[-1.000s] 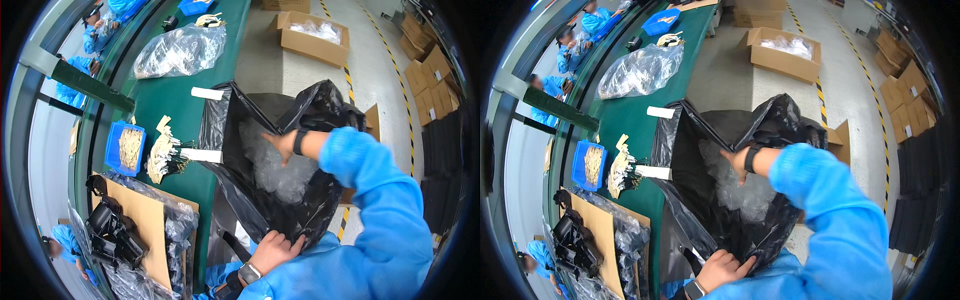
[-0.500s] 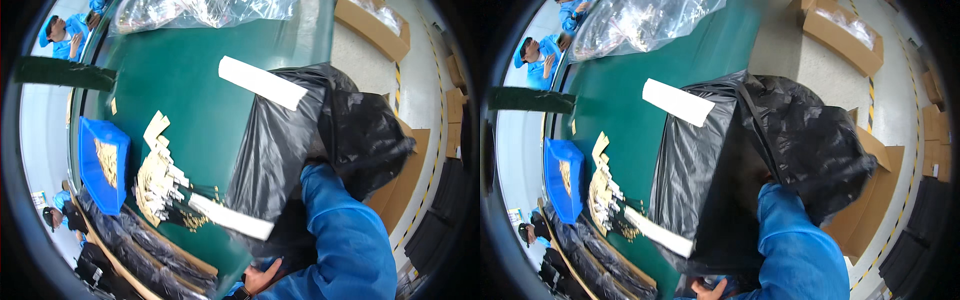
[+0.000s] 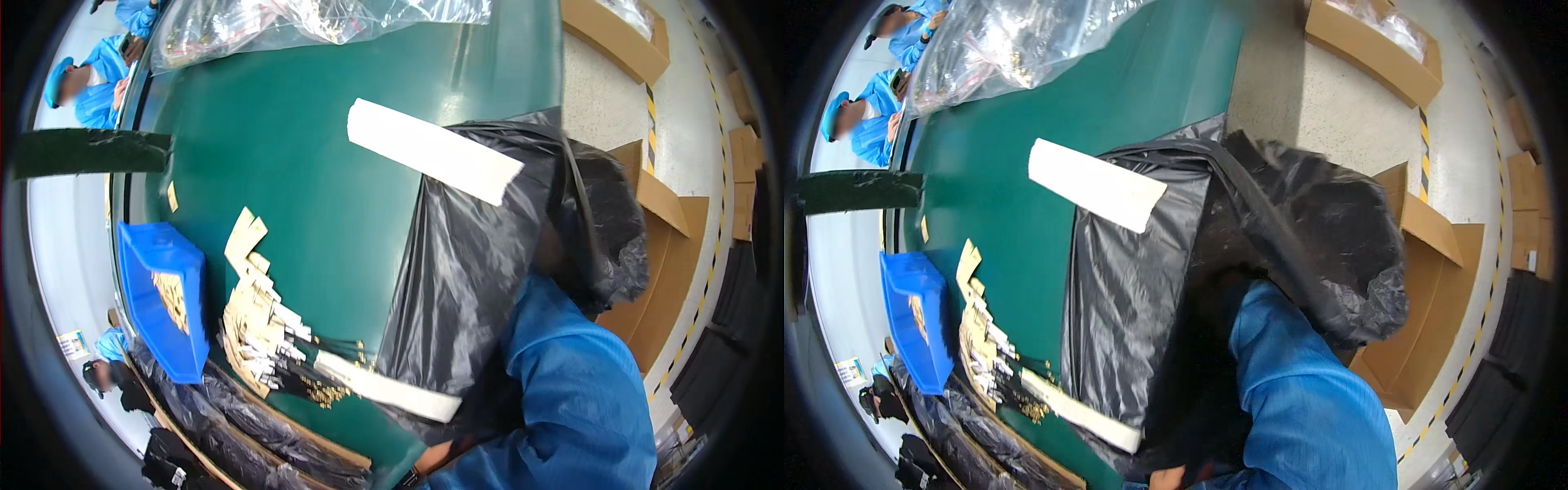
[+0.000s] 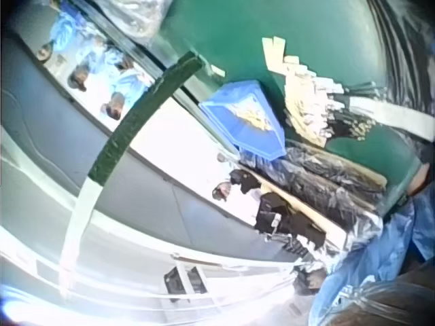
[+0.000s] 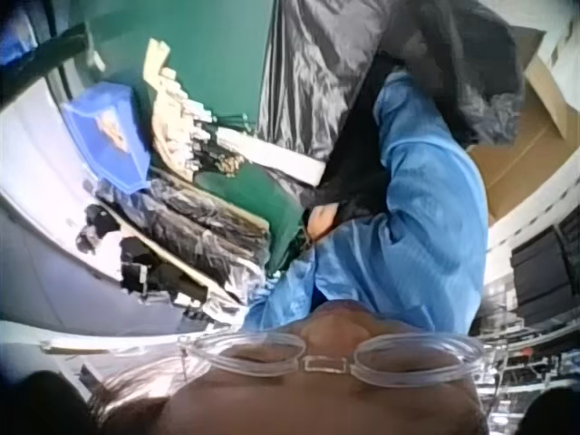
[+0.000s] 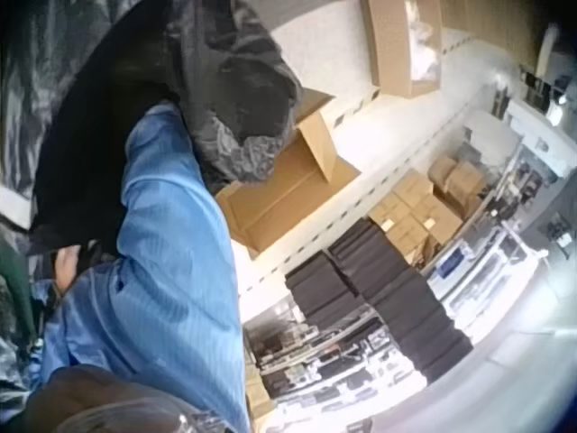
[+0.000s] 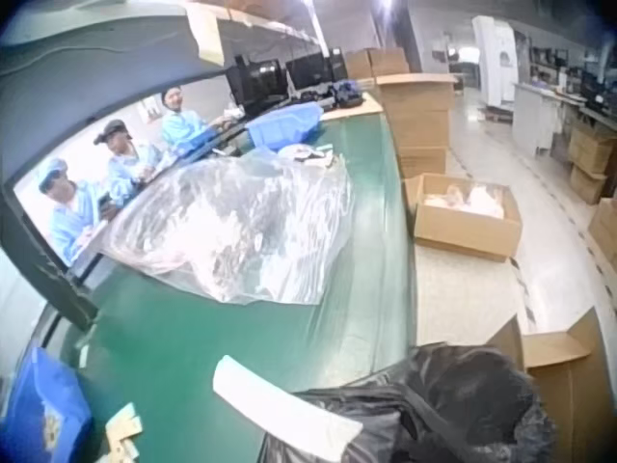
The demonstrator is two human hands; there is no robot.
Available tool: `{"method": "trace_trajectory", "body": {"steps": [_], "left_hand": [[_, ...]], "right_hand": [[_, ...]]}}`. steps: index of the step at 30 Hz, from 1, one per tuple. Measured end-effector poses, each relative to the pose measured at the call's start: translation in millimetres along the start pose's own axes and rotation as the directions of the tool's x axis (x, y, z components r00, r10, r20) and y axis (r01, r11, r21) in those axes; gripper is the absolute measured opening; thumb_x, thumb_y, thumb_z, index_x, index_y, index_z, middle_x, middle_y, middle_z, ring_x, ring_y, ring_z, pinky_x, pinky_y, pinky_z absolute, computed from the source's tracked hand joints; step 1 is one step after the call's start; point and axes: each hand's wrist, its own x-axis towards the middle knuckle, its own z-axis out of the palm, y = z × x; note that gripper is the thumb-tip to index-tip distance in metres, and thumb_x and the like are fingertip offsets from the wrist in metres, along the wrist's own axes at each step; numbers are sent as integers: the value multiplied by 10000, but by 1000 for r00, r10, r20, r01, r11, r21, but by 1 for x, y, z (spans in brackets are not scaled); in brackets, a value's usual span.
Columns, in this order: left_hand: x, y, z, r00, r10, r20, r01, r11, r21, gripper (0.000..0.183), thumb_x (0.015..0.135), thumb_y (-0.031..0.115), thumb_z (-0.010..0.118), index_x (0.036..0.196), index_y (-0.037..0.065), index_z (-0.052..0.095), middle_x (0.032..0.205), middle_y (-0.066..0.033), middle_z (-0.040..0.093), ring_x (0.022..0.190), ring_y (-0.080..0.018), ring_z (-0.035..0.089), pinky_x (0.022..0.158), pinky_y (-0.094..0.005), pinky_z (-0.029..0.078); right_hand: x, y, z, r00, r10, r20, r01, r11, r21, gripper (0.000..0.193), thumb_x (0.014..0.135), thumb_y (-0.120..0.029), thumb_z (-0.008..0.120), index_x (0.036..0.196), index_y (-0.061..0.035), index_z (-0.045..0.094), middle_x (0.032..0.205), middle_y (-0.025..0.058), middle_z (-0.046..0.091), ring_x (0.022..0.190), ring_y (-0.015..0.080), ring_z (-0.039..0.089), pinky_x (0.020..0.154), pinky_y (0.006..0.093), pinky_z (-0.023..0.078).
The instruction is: Assembling small black plastic parts and packing them into bags for shipping.
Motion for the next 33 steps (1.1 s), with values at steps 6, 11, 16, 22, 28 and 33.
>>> {"method": "trace_trajectory", "body": {"steps": [6, 11, 16, 22, 28, 33], "left_hand": [[34, 64, -16, 976, -211, -44, 200, 963, -182, 493, 689, 145, 755, 1096, -8, 523, 1003, -193, 592, 898, -310, 608, 766, -362, 491], [43, 78, 5, 978, -206, -37, 150, 813, -563, 872, 647, 30, 783, 1293, -7, 199, 1278, -134, 375, 1138, -207, 456, 990, -352, 367], [46, 100, 17, 959, -155, 237, 282, 422, -862, 861, 681, 19, 769, 1273, 26, 145, 1263, -139, 356, 1168, -236, 425, 1021, -354, 344], [49, 111, 24, 867, -447, 218, 325, 178, -929, 384, 804, -37, 630, 1143, 6, 455, 1099, -74, 564, 994, -140, 553, 901, -309, 441], [20, 108, 7, 831, -478, 284, 404, 168, -899, 218, 864, -12, 506, 1061, 69, 555, 975, -33, 628, 784, -117, 598, 587, -275, 531], [7, 98, -1, 839, -463, 286, 384, 131, -914, 162, 877, -4, 490, 1019, 54, 543, 942, -32, 615, 785, -109, 589, 610, -273, 545]], "right_hand": [[-48, 5, -40, 976, -216, -8, 214, 973, -89, 795, 628, -216, 738, 1324, -17, 408, 1239, 230, 515, 1092, 384, 533, 921, 413, 419], [-90, 16, -87, 929, -370, -1, 365, 916, -164, 822, 621, -225, 744, 1337, -19, 396, 1252, 226, 510, 1100, 386, 530, 928, 416, 414], [-129, 39, -138, 880, -468, 78, 474, 865, -164, 849, 615, -234, 751, 1350, -21, 383, 1265, 223, 504, 1108, 387, 526, 935, 419, 410], [-155, 110, -187, 794, -602, -83, 437, 470, 767, 788, 679, -237, 740, 1354, -30, 388, 1356, 195, 428, 1233, 271, 427, 1021, 348, 320], [-177, 184, -264, 799, -90, -594, 505, 637, 583, 682, 799, -444, 635, 1329, -62, 436, 1395, 148, 391, 1321, 284, 305, 1091, 371, 225], [-265, 144, -332, 338, 176, -925, 163, 956, 242, 778, 637, -198, 772, 1318, -69, 418, 1482, 164, 162, 1357, 420, 112, 1065, 559, 187]]}}
